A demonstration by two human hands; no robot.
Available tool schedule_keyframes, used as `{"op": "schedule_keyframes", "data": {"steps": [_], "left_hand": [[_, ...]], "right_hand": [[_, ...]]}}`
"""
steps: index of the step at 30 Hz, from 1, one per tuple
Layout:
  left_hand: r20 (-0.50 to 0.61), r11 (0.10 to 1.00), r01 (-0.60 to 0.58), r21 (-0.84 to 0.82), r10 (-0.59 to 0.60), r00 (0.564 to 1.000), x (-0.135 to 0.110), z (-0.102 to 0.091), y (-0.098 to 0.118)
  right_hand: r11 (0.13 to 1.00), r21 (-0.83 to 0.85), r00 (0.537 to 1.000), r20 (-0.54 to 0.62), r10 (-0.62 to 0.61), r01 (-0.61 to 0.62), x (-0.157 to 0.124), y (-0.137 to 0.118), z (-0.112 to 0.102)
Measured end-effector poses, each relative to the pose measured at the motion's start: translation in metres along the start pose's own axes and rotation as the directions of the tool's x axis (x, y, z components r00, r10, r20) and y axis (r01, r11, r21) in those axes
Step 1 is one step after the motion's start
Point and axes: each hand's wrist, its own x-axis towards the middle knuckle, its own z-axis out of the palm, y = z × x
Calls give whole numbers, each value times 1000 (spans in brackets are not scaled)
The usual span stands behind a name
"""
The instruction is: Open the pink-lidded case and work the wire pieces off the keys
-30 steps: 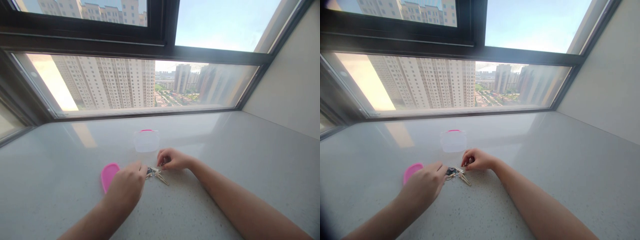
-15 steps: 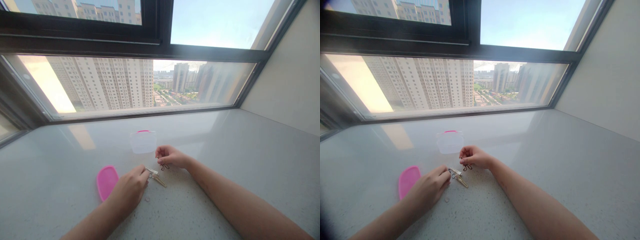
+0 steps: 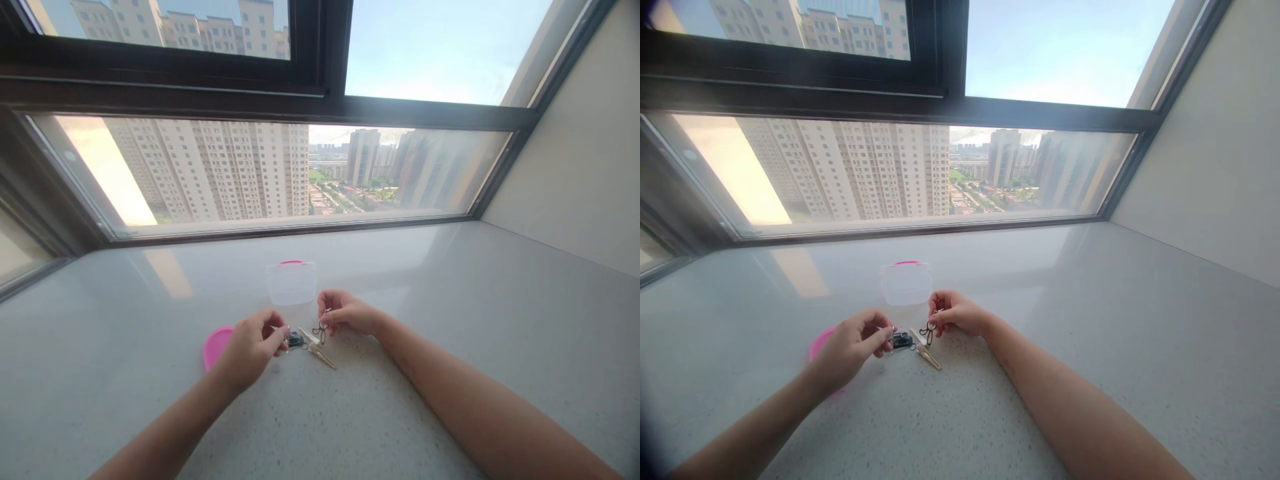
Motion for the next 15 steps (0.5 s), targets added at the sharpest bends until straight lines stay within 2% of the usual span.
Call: {"op": "schedule_keyframes", "data": {"steps": [3, 4, 8, 11, 13, 14, 15], "left_hand": [[-33, 953, 65, -297, -78, 996, 9, -3, -10], [-39, 936, 74, -345, -93, 995, 11, -3, -13], [-46, 903, 107, -415, -139, 989, 19, -6, -22], [-27, 887, 135, -441, -163, 986, 21, -7, -27], [-23, 879, 136, -458, -164, 986, 21, -6, -28], [-24, 875, 131, -466, -161, 987, 21, -6, -28], [-25, 873, 127, -472, -157, 987, 21, -6, -28]], "right_hand": [[1000, -2, 1000, 7, 4, -4, -2, -1, 1], [1000, -7, 1000, 12, 11, -11, -3, -1, 3], [1000, -31, 999, 46, 1, 0, -8, -9, 15], [999, -14, 998, 62, -30, 31, -12, -19, 34], [995, -102, 990, 141, 6, 9, -16, -26, 52], [987, -157, 976, 207, 61, -29, -19, -29, 62], [973, -223, 940, 313, 134, -64, -22, -32, 72]]}}
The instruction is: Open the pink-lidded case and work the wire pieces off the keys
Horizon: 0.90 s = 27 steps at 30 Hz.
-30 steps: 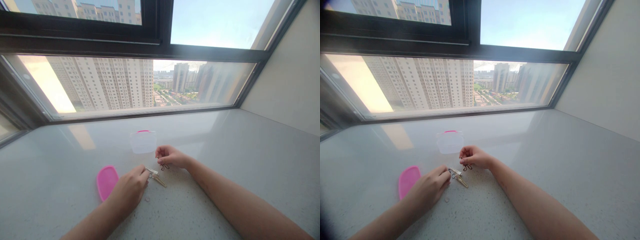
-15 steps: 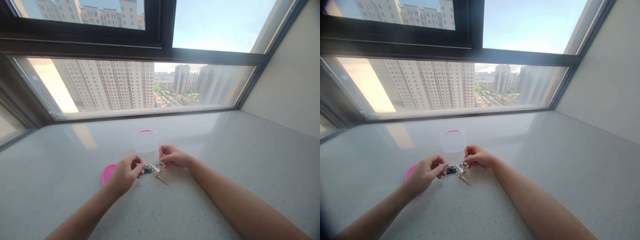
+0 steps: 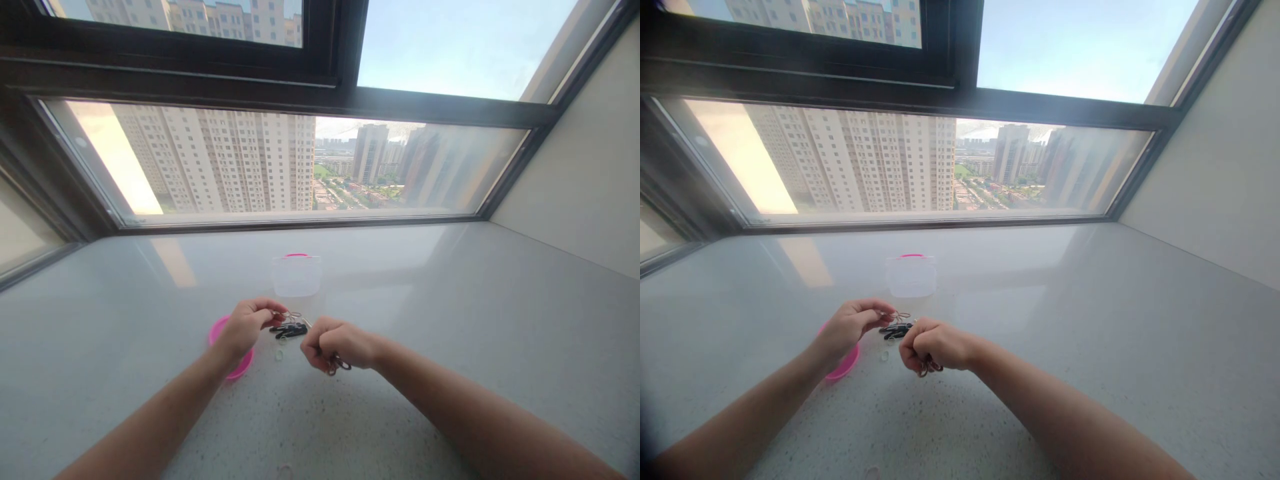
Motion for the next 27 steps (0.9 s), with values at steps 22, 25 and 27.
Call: {"op": "schedule_keyframes", "data": {"steps": [22, 25, 27], "left_hand": [[-18, 999, 21, -28, -21, 1000, 2, 0, -4], [2, 998, 64, -30, -64, 998, 2, 0, -4], [9, 996, 77, -39, -77, 997, 3, 0, -6]], "right_hand": [[476, -868, 958, 241, 156, 141, -2, -11, 73], [457, -882, 950, 233, 208, 116, -2, -16, 77], [447, -889, 950, 220, 221, 102, -2, -17, 78]]}}
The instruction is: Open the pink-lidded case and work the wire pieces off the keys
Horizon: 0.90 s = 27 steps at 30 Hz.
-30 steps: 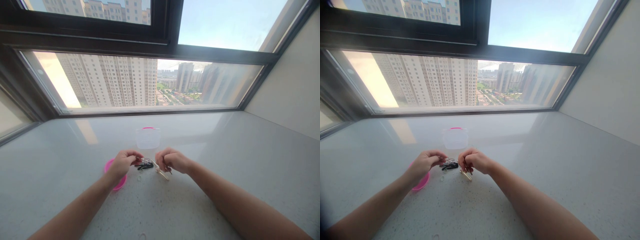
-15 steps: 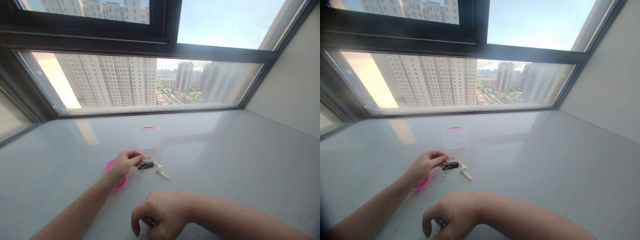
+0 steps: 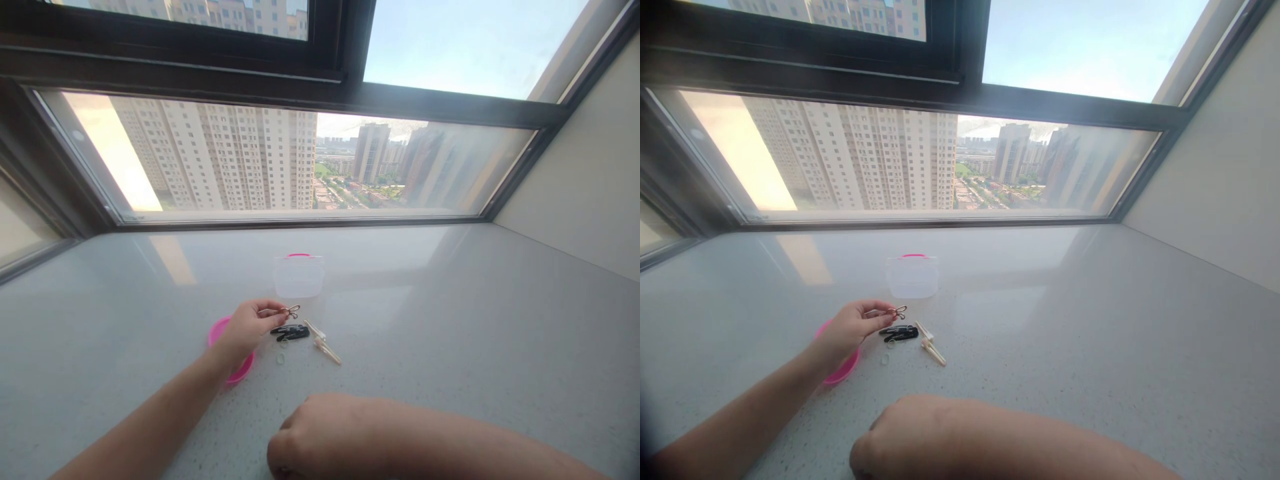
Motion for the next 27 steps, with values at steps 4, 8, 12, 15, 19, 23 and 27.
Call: {"op": "schedule_keyframes", "data": {"steps": [4, 8, 12, 15, 19, 23, 27], "left_hand": [[-10, 999, 1, -40, -1, 1000, 1, 1, -2], [-6, 995, 8, -102, -9, 1000, 0, 1, 0], [7, 993, 23, -120, -22, 1000, -2, 2, 2], [17, 993, 5, -119, -3, 1000, -1, 1, 2], [20, 993, -25, -115, 28, 999, -1, 2, 3], [18, 993, -31, -114, 33, 999, -4, 3, 6], [27, 991, -29, -132, 32, 999, -8, 8, 8]], "right_hand": [[997, -42, 975, -215, 54, -65, 4, 21, 6], [968, 93, 778, -579, 242, -232, 9, 60, 10], [940, 290, 622, -707, 336, -179, 10, 77, 7], [875, 471, 535, -715, 450, -106, 9, 81, 4], [726, 686, 480, -652, 587, 44, 6, 92, 0], [540, 821, 442, -561, 700, 187, 3, 101, -8], [348, 885, 500, -462, 732, 309, 2, 102, -11]]}}
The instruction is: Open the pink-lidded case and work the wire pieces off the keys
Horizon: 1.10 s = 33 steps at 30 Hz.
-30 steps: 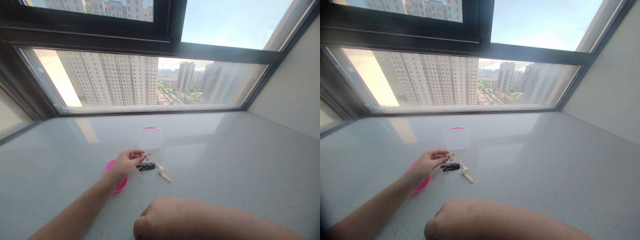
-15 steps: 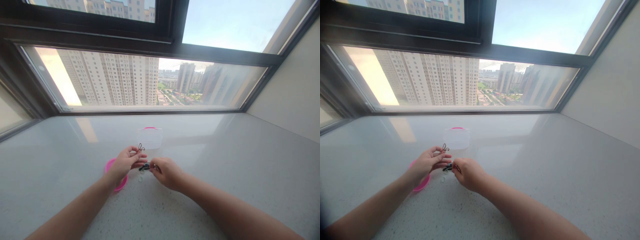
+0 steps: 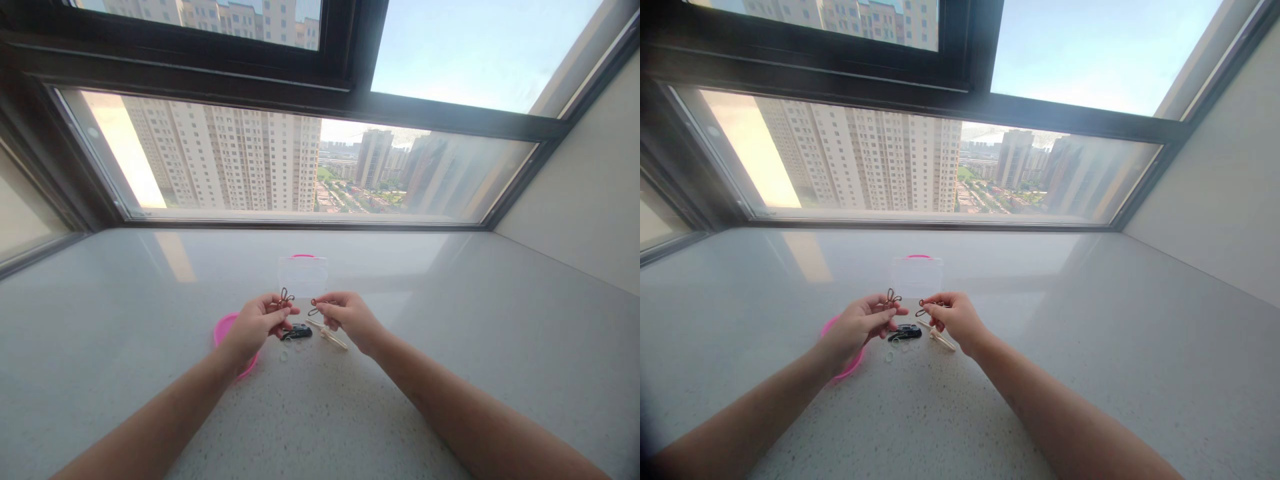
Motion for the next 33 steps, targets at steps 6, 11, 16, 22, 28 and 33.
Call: {"op": "schedule_keyframes", "data": {"steps": [6, 11, 16, 22, 28, 33], "left_hand": [[8, 996, 52, -71, -52, 999, -7, 11, -5], [38, 981, 116, -158, -111, 993, -9, 19, -13], [-12, 976, 72, -206, -76, 997, -13, 29, -23], [80, 950, 89, -298, -68, 994, -16, 35, -34], [214, 952, 106, -287, -44, 976, -8, 28, -33], [223, 960, 73, -269, -12, 975, -7, 24, -29]], "right_hand": [[990, 135, 995, 94, 37, -49, 3, 9, -6], [966, 245, 990, 134, 54, -86, 6, 13, -10], [968, 238, 979, 199, 36, -84, 9, 14, -15], [970, 241, 961, 274, -23, -45, 14, 15, -27], [961, 272, 965, 260, -26, -48, 14, 19, -27], [956, 280, 948, 320, -4, -91, 13, 21, -28]]}}
